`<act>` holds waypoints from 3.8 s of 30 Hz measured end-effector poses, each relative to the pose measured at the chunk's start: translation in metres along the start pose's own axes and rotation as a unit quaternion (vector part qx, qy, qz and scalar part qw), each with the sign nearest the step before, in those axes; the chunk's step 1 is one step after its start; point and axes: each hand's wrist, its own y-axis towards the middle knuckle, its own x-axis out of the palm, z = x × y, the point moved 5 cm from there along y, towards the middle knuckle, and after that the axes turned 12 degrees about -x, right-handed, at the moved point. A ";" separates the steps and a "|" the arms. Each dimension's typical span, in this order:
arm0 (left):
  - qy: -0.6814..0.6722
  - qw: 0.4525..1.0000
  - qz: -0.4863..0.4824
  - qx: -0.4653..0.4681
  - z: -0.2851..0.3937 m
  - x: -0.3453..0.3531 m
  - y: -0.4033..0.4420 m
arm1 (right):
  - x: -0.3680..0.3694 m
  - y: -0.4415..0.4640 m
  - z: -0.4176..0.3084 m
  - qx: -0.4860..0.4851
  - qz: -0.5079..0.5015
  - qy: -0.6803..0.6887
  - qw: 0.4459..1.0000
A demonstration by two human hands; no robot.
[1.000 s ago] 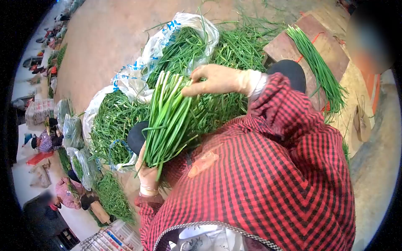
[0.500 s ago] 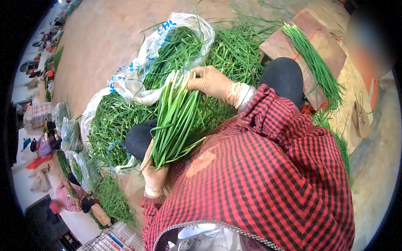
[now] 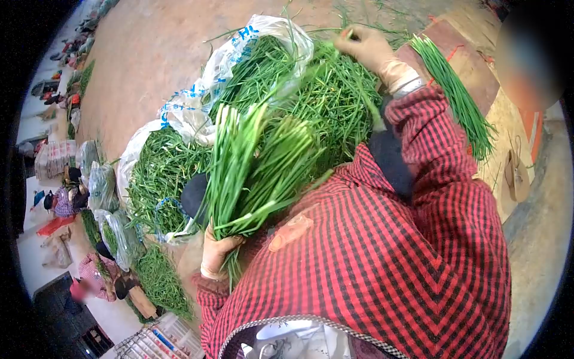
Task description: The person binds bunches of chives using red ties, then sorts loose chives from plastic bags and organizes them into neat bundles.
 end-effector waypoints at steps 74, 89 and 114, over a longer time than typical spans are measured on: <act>-0.056 0.963 -0.032 0.261 0.107 0.094 0.113 | 0.023 -0.079 -0.030 0.119 -0.290 0.518 0.796; 0.260 0.868 -0.079 0.416 0.112 0.165 0.069 | 0.046 -0.086 -0.068 0.101 -0.276 0.486 0.823; 0.414 0.824 -0.330 0.199 0.027 0.144 0.051 | 0.013 -0.083 -0.008 0.160 -0.065 0.403 0.899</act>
